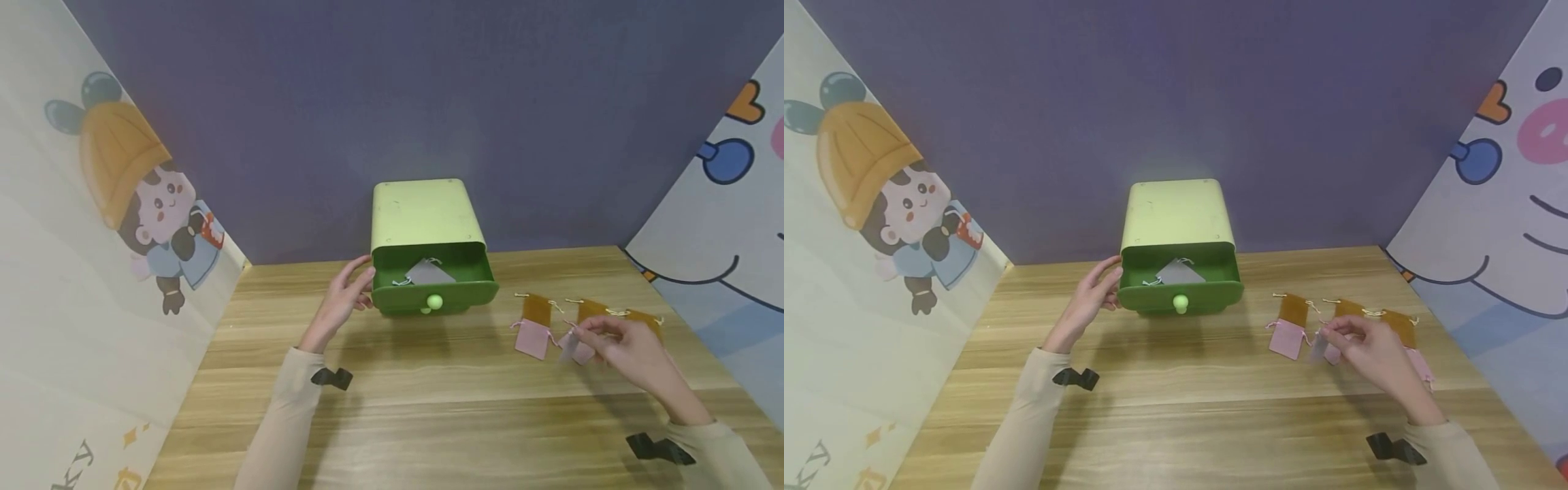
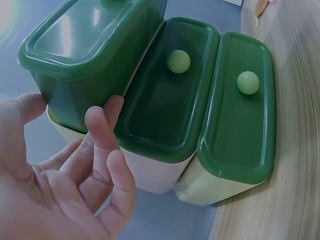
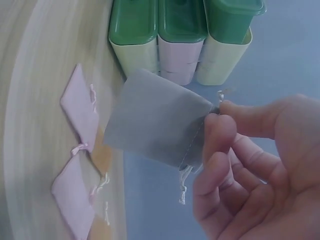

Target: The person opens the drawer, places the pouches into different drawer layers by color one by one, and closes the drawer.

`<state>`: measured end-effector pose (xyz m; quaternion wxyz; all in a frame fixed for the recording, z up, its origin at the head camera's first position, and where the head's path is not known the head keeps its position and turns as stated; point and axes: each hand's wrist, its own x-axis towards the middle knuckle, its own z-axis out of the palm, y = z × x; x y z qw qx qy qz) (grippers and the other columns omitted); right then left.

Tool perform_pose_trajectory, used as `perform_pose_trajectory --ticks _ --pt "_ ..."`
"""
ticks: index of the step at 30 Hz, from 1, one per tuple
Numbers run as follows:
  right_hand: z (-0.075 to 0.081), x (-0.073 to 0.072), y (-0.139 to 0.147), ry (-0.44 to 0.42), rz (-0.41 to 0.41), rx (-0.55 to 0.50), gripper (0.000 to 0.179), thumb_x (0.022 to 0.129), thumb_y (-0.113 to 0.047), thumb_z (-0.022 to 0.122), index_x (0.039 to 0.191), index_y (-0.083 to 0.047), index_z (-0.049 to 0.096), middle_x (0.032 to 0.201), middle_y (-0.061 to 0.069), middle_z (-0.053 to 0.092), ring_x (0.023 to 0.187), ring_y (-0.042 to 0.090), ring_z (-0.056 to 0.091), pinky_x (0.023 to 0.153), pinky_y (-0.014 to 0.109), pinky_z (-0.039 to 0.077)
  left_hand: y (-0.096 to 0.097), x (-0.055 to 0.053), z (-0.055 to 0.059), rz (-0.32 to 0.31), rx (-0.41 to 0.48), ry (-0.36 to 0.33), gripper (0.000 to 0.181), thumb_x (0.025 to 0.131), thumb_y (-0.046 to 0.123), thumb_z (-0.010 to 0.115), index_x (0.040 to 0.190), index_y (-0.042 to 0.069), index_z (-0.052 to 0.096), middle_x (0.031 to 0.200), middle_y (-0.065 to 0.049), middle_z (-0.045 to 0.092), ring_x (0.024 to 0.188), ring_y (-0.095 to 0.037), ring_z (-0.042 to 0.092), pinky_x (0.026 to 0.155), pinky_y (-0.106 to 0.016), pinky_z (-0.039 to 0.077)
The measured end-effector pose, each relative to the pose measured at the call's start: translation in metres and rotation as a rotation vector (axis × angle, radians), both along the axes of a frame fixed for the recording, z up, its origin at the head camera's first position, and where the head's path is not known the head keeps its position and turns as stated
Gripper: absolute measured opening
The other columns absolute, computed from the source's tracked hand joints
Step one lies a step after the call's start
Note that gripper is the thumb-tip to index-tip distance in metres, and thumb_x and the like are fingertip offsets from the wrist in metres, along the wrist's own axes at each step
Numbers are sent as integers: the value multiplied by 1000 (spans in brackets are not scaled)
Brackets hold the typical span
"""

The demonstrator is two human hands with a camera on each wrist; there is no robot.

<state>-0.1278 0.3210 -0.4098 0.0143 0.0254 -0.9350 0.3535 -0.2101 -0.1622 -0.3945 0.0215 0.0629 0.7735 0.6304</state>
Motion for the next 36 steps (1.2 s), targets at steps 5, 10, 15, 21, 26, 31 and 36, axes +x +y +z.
perform_pose_trajectory --ticks 5,10,15,21,26,31,36 --pt "6 -3 -3 48 6 -1 33 107 -35 67 114 -4 74 87 8 79 64 8 67 53 28 50 0 0 1 -2 -3 0 58 112 36 55 164 14 42 113 -29 77 67 -13 68 68 -24 56" --pt "15 -6 -6 74 14 1 32 106 -36 67 115 -5 73 84 3 79 62 10 68 51 28 50 0 -2 -1 -8 -6 0 59 112 37 55 164 13 41 114 -29 77 68 -14 69 68 -25 57" --pt "23 -7 -11 89 30 -4 34 108 -36 66 117 -4 72 74 0 73 60 11 62 47 29 49 0 -2 -1 -7 -5 -4 59 112 37 55 164 14 41 115 -29 77 68 -14 69 68 -25 56" --pt "34 -9 -21 91 25 -32 38 109 -41 63 121 -6 71 80 3 74 65 11 63 44 31 48 -2 -2 -2 -9 -2 -1 59 112 37 55 164 13 41 114 -27 78 68 -15 69 70 -27 58" --pt "43 -12 -29 105 6 -78 39 108 -43 63 120 -7 71 83 1 75 69 10 66 48 30 51 -2 -2 -1 -9 -1 0 59 112 36 56 164 12 40 112 -27 78 68 -14 67 70 -30 59" --pt "50 -16 -37 111 -16 -109 41 107 -46 64 122 -8 71 83 -4 74 67 13 66 53 29 52 -1 -2 -2 -3 4 -5 59 112 36 55 164 12 41 112 -27 78 68 -14 68 69 -27 58" --pt "55 -18 -43 158 -13 -119 37 106 -44 65 119 -9 71 87 -15 74 62 15 65 52 29 52 -1 -2 -2 -3 9 -3 58 112 35 55 163 12 41 112 -28 77 69 -17 69 67 -23 56"
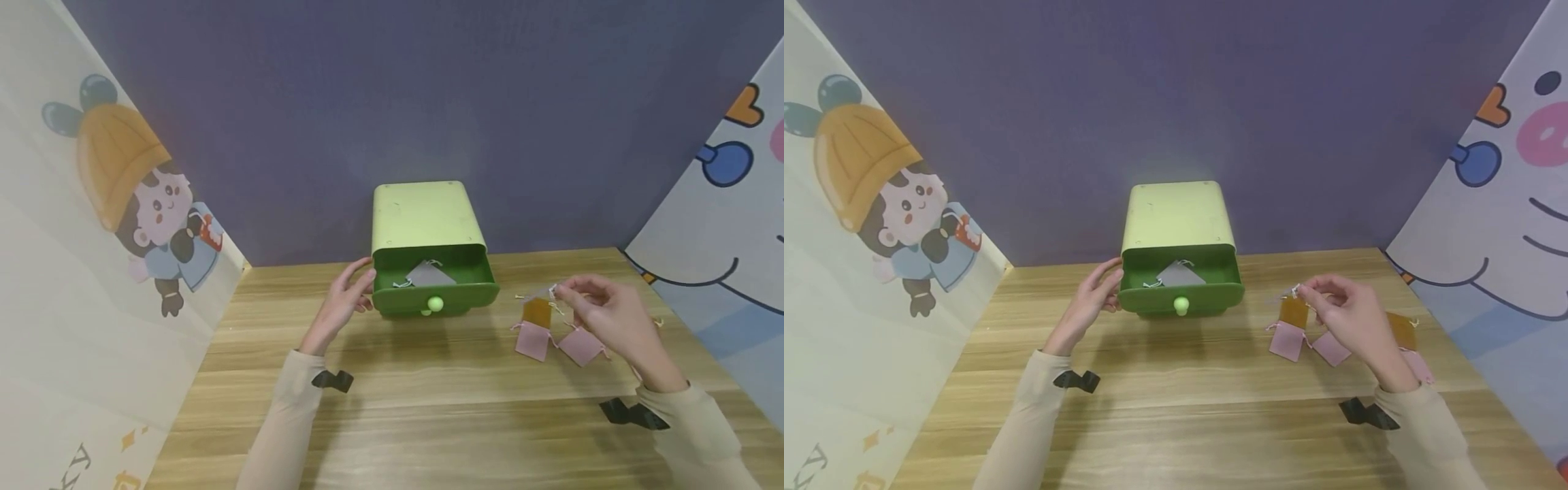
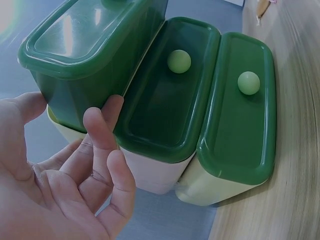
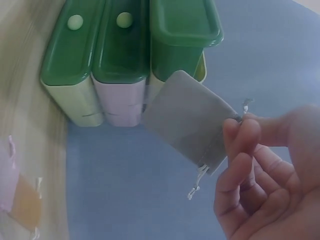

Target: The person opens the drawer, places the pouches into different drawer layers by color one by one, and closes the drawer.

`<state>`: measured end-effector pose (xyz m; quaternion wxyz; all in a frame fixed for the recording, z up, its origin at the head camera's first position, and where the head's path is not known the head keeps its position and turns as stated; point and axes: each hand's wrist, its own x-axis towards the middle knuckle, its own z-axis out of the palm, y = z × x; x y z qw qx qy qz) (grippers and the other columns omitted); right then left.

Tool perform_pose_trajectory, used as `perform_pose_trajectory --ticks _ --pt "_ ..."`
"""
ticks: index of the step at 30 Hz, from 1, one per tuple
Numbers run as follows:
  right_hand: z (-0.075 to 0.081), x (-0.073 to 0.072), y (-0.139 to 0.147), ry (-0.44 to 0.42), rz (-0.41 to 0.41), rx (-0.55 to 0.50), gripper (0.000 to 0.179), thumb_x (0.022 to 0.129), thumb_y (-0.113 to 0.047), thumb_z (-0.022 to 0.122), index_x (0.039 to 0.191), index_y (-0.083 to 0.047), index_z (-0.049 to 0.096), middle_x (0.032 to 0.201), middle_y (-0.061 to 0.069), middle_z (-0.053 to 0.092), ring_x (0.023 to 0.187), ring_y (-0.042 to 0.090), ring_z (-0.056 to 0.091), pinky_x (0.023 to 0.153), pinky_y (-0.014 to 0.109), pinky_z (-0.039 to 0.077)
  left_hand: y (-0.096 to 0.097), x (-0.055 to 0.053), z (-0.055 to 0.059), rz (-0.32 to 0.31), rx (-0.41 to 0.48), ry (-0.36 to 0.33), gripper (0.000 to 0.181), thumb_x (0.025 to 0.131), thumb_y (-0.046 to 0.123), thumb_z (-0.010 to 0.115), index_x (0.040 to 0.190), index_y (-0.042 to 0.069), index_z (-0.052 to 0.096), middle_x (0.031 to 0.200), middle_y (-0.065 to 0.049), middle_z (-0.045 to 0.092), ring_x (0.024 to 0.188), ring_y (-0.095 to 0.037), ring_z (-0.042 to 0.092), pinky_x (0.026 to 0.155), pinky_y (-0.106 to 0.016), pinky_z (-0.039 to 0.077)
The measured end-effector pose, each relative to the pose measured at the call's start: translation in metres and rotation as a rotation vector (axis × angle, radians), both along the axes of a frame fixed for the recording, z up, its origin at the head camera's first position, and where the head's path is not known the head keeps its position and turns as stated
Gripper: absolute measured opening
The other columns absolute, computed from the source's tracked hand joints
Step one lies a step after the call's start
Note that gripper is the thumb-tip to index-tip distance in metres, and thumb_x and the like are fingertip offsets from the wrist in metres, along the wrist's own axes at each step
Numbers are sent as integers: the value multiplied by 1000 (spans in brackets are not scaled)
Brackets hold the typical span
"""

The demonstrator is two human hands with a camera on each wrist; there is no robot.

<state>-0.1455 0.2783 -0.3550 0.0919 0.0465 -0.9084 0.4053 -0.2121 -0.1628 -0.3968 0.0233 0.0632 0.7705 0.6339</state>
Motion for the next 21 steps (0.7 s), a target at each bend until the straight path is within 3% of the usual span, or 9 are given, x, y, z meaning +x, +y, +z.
perform_pose_trajectory --ticks 5,12,21 --pt "5 -2 -6 48 5 -41 32 106 -40 67 116 -10 70 93 -24 74 58 18 64 53 30 53 0 1 0 -3 -3 4 58 112 35 56 163 12 42 112 -28 78 70 -19 70 67 -24 56" --pt "11 -7 -16 113 -26 -76 28 104 -35 71 114 -8 72 90 -31 71 58 13 65 52 25 51 2 3 1 4 4 -1 57 112 36 56 163 14 43 114 -29 77 69 -18 69 67 -24 56" --pt "19 -15 -34 149 4 -136 25 104 -32 72 112 -8 72 91 -30 73 57 11 65 53 23 52 1 2 1 2 8 -5 57 112 38 56 163 16 43 114 -29 77 68 -15 68 69 -27 58"
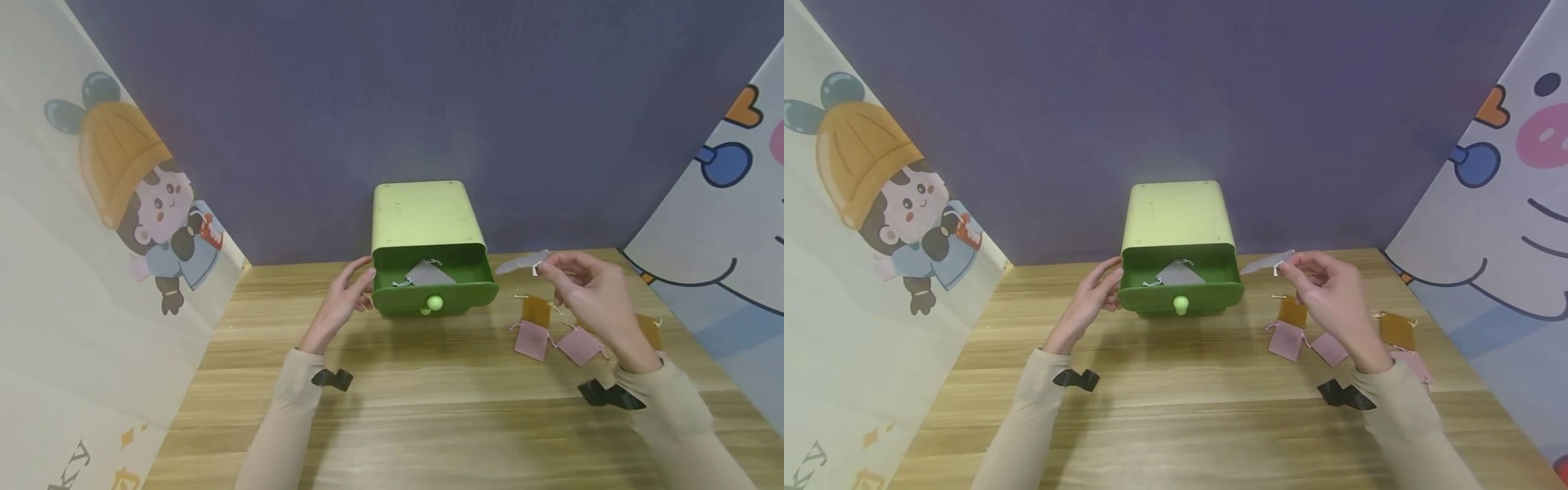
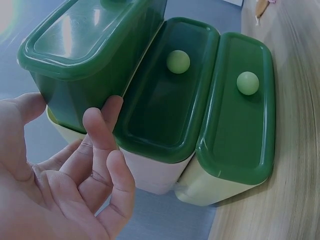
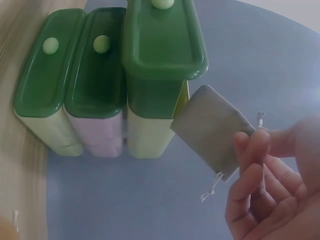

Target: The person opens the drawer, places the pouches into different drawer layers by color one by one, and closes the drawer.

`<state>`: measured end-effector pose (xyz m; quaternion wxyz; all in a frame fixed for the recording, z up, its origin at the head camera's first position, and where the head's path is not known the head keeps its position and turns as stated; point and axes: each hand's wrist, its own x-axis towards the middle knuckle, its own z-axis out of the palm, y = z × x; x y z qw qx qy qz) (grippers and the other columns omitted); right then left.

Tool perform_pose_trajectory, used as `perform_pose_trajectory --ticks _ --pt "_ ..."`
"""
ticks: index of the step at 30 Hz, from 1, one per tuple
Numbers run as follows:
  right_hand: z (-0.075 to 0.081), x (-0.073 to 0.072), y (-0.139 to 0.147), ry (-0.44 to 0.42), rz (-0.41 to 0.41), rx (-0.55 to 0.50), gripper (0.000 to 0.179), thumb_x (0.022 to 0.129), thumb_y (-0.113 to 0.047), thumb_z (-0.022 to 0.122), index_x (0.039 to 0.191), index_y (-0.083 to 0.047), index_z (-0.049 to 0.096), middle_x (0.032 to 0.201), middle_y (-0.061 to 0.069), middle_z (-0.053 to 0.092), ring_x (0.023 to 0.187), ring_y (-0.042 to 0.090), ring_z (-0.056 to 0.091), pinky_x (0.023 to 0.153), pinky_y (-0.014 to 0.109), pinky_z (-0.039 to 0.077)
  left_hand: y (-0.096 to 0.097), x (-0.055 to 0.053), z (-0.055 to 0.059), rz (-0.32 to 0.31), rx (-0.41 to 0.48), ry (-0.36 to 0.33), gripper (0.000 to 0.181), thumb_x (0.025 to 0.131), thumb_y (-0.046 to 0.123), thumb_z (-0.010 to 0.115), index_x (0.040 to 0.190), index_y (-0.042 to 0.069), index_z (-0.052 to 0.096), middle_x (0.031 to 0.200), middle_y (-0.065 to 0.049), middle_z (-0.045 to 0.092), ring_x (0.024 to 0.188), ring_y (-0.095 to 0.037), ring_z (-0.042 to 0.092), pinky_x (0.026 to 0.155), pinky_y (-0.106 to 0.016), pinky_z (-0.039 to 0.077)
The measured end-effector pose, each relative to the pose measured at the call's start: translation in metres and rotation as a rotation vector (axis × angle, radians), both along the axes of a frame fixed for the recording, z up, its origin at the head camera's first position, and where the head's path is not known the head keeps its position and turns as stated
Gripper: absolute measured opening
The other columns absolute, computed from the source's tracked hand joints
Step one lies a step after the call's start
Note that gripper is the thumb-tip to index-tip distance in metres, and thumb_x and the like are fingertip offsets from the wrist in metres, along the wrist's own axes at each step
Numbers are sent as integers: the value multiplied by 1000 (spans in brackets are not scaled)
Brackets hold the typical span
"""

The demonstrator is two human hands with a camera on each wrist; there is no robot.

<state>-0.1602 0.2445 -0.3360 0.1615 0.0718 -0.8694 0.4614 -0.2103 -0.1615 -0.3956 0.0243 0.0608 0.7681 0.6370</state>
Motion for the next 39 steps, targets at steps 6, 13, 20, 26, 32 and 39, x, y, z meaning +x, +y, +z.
perform_pose_trajectory --ticks 6,13,20,26,32,39 --pt "3 -3 -10 16 36 -17 24 105 -32 71 112 -9 73 92 -28 74 58 12 66 51 24 50 0 0 0 -1 -14 10 58 112 38 55 163 15 43 115 -29 77 68 -17 69 68 -25 56" --pt "7 -5 -21 23 58 5 26 105 -34 70 113 -10 74 90 -27 74 58 13 65 51 25 48 -1 -1 0 5 -14 12 58 112 37 55 163 14 42 114 -29 77 68 -17 69 68 -26 57" --pt "7 -10 -29 29 77 -3 22 105 -26 71 113 -6 75 87 -33 72 57 10 63 53 22 51 0 -1 0 2 -15 12 58 112 37 56 163 14 42 113 -29 77 69 -17 69 70 -30 60" --pt "8 -12 -37 37 104 -20 21 104 -24 72 112 -5 75 88 -33 72 56 9 62 53 21 51 -1 -1 -2 2 -17 12 58 112 38 56 163 14 42 113 -27 78 68 -14 68 70 -29 59" --pt "10 -14 -47 52 149 -46 19 104 -22 72 109 -4 75 86 -29 74 54 11 61 51 23 51 -1 0 -2 12 -15 8 57 112 38 56 163 17 43 114 -28 77 67 -15 68 70 -29 58" --pt "12 -20 -57 29 186 -65 19 104 -23 72 108 -5 76 88 -23 76 55 16 64 54 24 55 0 0 -1 5 -11 9 57 112 39 56 163 16 43 112 -27 78 68 -15 68 69 -26 57"
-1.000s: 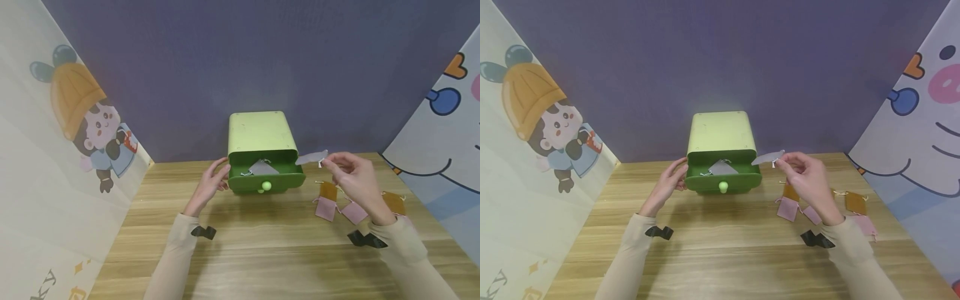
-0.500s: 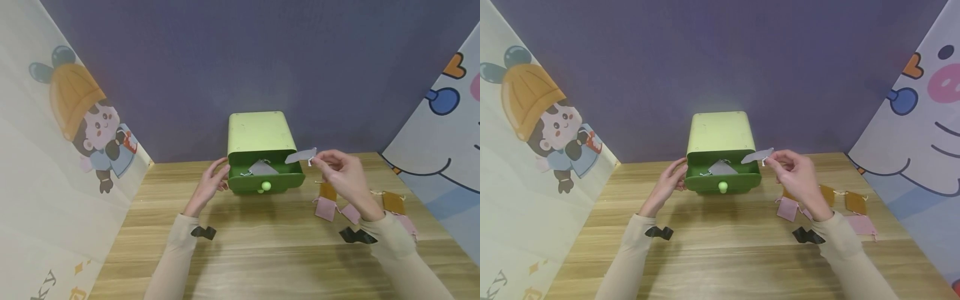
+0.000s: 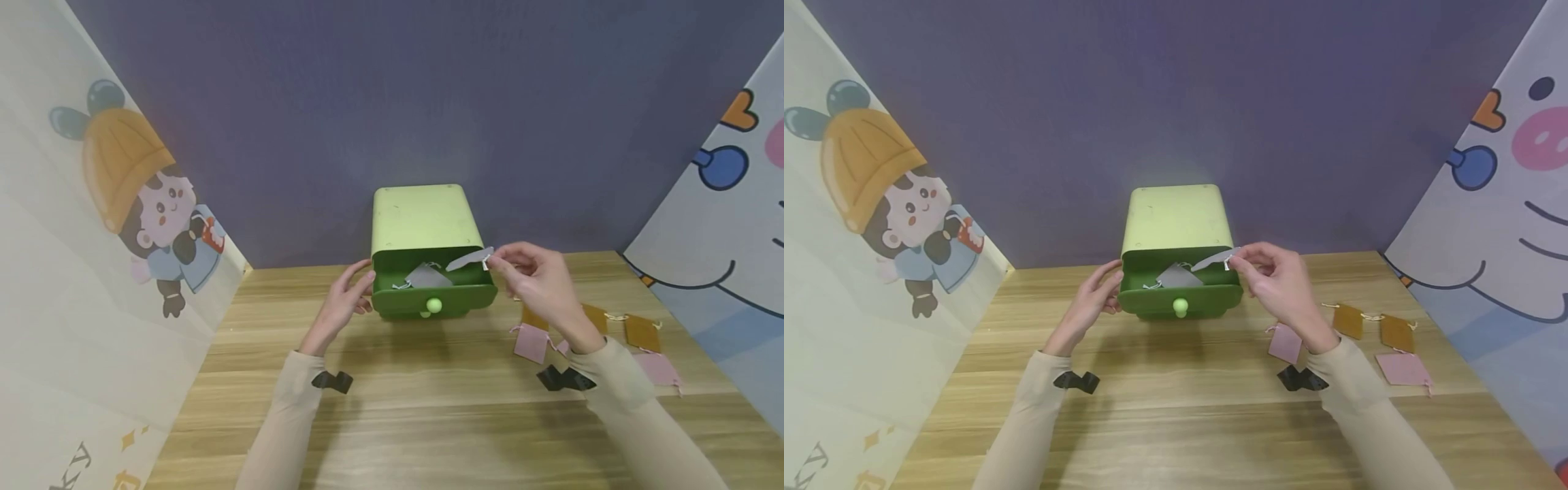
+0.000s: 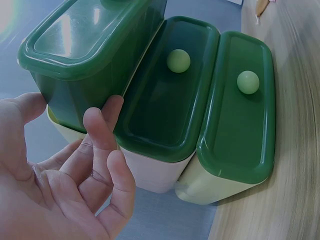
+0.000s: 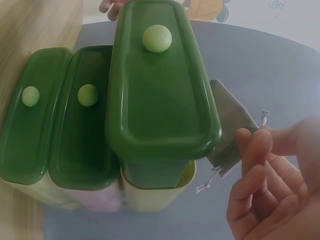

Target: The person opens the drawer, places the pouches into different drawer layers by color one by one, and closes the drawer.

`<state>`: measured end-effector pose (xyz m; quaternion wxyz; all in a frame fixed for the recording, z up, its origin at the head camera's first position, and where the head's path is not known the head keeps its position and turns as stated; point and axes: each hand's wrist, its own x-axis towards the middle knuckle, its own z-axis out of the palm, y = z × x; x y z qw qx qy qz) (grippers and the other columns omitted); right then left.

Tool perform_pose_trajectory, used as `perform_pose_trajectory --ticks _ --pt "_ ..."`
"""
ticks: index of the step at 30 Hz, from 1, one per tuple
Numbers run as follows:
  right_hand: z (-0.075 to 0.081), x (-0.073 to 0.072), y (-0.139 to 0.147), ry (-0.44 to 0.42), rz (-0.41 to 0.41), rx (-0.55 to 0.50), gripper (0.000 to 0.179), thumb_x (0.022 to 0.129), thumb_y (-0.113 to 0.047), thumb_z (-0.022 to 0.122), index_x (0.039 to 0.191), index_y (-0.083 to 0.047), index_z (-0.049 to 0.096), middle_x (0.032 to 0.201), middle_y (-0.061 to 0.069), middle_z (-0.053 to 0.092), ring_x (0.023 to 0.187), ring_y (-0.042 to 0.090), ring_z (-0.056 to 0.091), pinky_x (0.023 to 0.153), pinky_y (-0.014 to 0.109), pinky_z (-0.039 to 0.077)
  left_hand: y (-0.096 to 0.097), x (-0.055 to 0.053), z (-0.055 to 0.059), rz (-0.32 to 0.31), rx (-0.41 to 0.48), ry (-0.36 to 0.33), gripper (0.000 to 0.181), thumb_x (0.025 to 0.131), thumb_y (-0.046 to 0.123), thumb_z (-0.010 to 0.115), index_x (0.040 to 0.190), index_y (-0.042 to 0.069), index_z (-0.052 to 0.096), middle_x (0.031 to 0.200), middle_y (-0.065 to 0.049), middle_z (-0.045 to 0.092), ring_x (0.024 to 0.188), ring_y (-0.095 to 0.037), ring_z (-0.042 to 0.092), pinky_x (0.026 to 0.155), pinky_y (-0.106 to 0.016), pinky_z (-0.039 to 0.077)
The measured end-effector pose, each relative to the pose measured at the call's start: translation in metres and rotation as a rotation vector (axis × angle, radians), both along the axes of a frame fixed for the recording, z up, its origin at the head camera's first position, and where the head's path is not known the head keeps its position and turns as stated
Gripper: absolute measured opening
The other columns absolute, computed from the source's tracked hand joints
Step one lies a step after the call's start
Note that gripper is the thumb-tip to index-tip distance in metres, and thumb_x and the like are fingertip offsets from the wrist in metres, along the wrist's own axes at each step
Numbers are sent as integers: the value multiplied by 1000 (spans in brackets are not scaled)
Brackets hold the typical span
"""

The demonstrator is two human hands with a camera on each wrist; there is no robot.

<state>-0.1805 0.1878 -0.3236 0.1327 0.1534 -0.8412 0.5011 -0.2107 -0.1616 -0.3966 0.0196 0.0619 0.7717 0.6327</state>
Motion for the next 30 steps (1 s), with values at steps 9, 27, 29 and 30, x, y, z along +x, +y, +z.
perform_pose_trajectory --ticks 9,27,29,30 --pt "3 -8 -15 -44 29 35 23 104 -31 73 110 -9 76 94 14 79 57 16 64 58 28 58 0 -1 -1 8 4 -2 57 112 38 56 163 16 43 111 -26 78 66 -13 68 71 -31 60" --pt "4 -26 -30 -62 61 152 23 104 -36 71 109 -15 77 105 12 81 73 27 70 61 29 53 1 -1 -1 -6 -3 3 59 112 39 56 164 15 42 112 -27 78 70 -18 70 71 -28 59" --pt "4 -27 -32 -59 72 172 24 104 -37 71 109 -15 78 105 11 80 80 30 70 65 28 51 0 -1 -1 -5 -4 5 59 112 38 56 164 15 41 112 -27 77 70 -18 70 71 -28 59" --pt "5 -27 -33 -59 79 179 24 104 -38 71 108 -15 78 104 11 80 82 31 70 65 28 50 0 0 -1 -3 -6 4 59 112 38 56 164 15 41 112 -27 77 70 -17 70 71 -29 59"
